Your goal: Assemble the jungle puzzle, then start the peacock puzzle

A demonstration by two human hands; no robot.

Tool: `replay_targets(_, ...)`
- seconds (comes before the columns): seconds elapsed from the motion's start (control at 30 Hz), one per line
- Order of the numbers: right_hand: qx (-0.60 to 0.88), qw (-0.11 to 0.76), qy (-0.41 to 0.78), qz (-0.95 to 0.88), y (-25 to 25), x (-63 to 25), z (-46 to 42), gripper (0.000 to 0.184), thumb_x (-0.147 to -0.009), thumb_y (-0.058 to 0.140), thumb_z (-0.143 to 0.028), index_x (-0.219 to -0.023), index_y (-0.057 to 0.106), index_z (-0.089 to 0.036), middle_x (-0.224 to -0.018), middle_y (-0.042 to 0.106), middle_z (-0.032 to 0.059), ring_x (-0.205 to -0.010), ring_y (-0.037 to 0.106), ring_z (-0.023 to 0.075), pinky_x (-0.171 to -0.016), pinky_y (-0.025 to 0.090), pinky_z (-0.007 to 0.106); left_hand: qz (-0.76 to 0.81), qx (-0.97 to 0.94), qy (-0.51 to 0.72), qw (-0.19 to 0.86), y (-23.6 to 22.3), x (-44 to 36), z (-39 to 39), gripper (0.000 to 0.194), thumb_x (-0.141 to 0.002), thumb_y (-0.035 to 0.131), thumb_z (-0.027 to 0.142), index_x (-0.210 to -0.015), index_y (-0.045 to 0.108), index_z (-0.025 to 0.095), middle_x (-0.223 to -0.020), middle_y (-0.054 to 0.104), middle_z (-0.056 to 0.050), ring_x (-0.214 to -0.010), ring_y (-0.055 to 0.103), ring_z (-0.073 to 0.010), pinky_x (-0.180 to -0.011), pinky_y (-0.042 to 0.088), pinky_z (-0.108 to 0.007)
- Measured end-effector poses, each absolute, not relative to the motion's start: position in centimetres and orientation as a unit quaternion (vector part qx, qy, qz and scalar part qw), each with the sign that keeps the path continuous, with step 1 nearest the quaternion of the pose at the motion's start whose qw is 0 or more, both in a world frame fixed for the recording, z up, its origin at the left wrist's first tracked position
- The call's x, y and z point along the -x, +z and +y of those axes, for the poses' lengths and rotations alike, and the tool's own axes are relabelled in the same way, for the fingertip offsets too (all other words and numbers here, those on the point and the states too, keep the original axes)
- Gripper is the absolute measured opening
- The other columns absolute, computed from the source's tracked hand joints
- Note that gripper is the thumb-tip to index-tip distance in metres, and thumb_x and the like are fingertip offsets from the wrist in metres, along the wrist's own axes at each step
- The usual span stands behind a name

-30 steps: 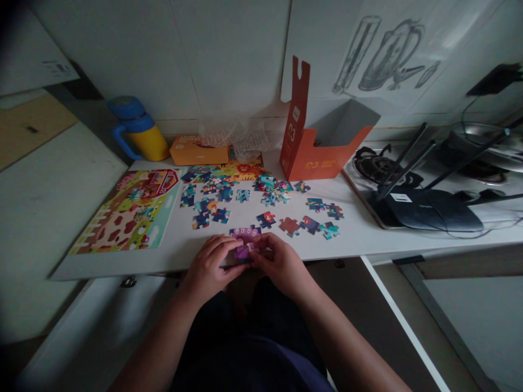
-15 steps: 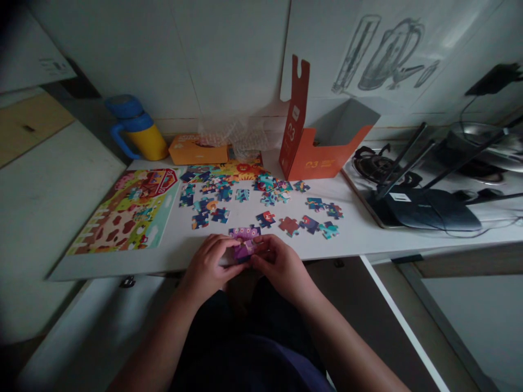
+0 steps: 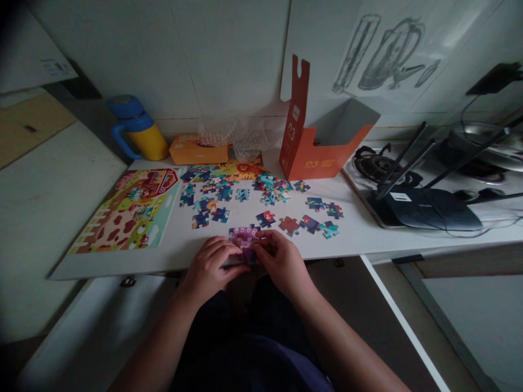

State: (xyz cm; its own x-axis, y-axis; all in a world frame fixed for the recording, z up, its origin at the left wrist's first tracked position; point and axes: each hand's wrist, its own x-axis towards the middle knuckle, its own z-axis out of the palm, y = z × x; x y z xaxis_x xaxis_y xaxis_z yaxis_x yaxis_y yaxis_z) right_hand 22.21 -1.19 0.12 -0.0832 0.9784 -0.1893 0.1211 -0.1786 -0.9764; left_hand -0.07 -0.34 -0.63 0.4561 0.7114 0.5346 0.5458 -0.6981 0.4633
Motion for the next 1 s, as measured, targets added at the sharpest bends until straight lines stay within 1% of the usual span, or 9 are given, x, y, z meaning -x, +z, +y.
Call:
replay_targets(0.1,0.571,0.379,0.510,-0.519,-0.2,-22.7,-1.2,0.034,-0.093,0.071,-0.051,-0.115,0.070,-0.024,-0.097,0.079,0.0058,-0.077,0.073,0.0210,-0.068,0.060,0.033,0.361,-0.852,0.363,0.114,-0.7,0.1,-0.3,0.035,-0.084,0.094,0.029,-0.109,0.070,0.023,-0.100,0.079,-0.005,-0.100,0.074,-0.0266,-0.099,0.061,-0.049)
replay_targets(0.2,0.603,0.338,0.466,-0.553,0.0,-23.1,-1.0,0.026,-0.095,0.069,-0.044,-0.111,0.075,-0.025,-0.095,0.081,0.0052,-0.078,0.075,0.0220,-0.068,0.059,0.033,0.356,-0.854,0.361,0.119,-0.5,0.1,-0.2,0.027,-0.088,0.090,0.029,-0.106,0.071,0.023,-0.100,0.079,-0.005,-0.100,0.074,-0.0261,-0.096,0.061,-0.048)
replay_targets(0.27,0.617,0.310,0.431,-0.581,0.5,-23.3,-0.8,0.022,-0.096,0.067,-0.040,-0.109,0.078,-0.026,-0.093,0.082,0.0044,-0.080,0.076,0.0232,-0.070,0.058,0.034,0.365,-0.847,0.366,0.121,-0.4,-0.1,-0.2,0.020,-0.092,0.086,0.027,-0.104,0.071,0.022,-0.104,0.078,-0.007,-0.103,0.073,-0.0263,-0.095,0.062,-0.047)
replay_targets(0.37,0.630,0.283,0.374,-0.620,1.2,-23.3,-0.4,0.018,-0.096,0.066,-0.035,-0.105,0.080,-0.026,-0.094,0.083,0.0041,-0.084,0.078,0.0248,-0.075,0.056,0.035,0.393,-0.833,0.374,0.109,-0.4,-0.4,0.0,0.008,-0.099,0.075,0.019,-0.106,0.072,0.021,-0.113,0.078,-0.009,-0.110,0.072,-0.0267,-0.097,0.062,-0.048)
replay_targets(0.47,0.629,0.267,0.344,-0.643,1.6,-23.2,-0.2,0.019,-0.096,0.066,-0.033,-0.104,0.081,-0.027,-0.095,0.084,0.0039,-0.085,0.078,0.0253,-0.075,0.055,0.035,0.419,-0.824,0.370,0.095,-0.7,-0.8,0.2,0.015,-0.101,0.067,0.013,-0.112,0.073,0.022,-0.119,0.078,-0.010,-0.114,0.072,-0.0272,-0.101,0.062,-0.051)
replay_targets(0.6,0.625,0.252,0.328,-0.662,1.9,-23.3,0.1,0.020,-0.096,0.065,-0.032,-0.103,0.083,-0.028,-0.094,0.084,0.0034,-0.084,0.078,0.0254,-0.072,0.053,0.034,0.430,-0.823,0.359,0.095,-1.0,-1.0,0.4,0.018,-0.100,0.068,0.012,-0.114,0.074,0.022,-0.123,0.078,-0.010,-0.117,0.072,-0.0285,-0.103,0.062,-0.053)
replay_targets(0.7,0.623,0.247,0.317,-0.671,2.1,-23.4,0.3,0.019,-0.094,0.066,-0.029,-0.101,0.083,-0.028,-0.094,0.084,0.0032,-0.083,0.077,0.0254,-0.073,0.052,0.035,0.429,-0.823,0.360,0.093,-1.0,-0.9,0.4,0.018,-0.100,0.068,0.012,-0.113,0.074,0.022,-0.123,0.078,-0.010,-0.116,0.072,-0.0287,-0.103,0.063,-0.053)
replay_targets(0.8,0.617,0.248,0.309,-0.680,2.2,-23.5,0.3,0.019,-0.092,0.067,-0.026,-0.100,0.084,-0.029,-0.095,0.084,0.0030,-0.084,0.077,0.0252,-0.073,0.051,0.035,0.430,-0.819,0.368,0.097,-0.9,-0.9,0.4,0.022,-0.099,0.066,0.008,-0.114,0.074,0.022,-0.123,0.078,-0.010,-0.116,0.071,-0.0278,-0.104,0.063,-0.052)
replay_targets(1.0,0.627,0.236,0.316,-0.672,2.1,-23.5,0.3,0.019,-0.093,0.066,-0.027,-0.103,0.083,-0.028,-0.095,0.083,0.0032,-0.082,0.075,0.0242,-0.072,0.050,0.034,0.436,-0.810,0.377,0.107,-0.8,-0.7,0.5,0.030,-0.095,0.061,0.000,-0.111,0.073,0.022,-0.119,0.078,-0.008,-0.114,0.071,-0.0262,-0.102,0.064,-0.049)
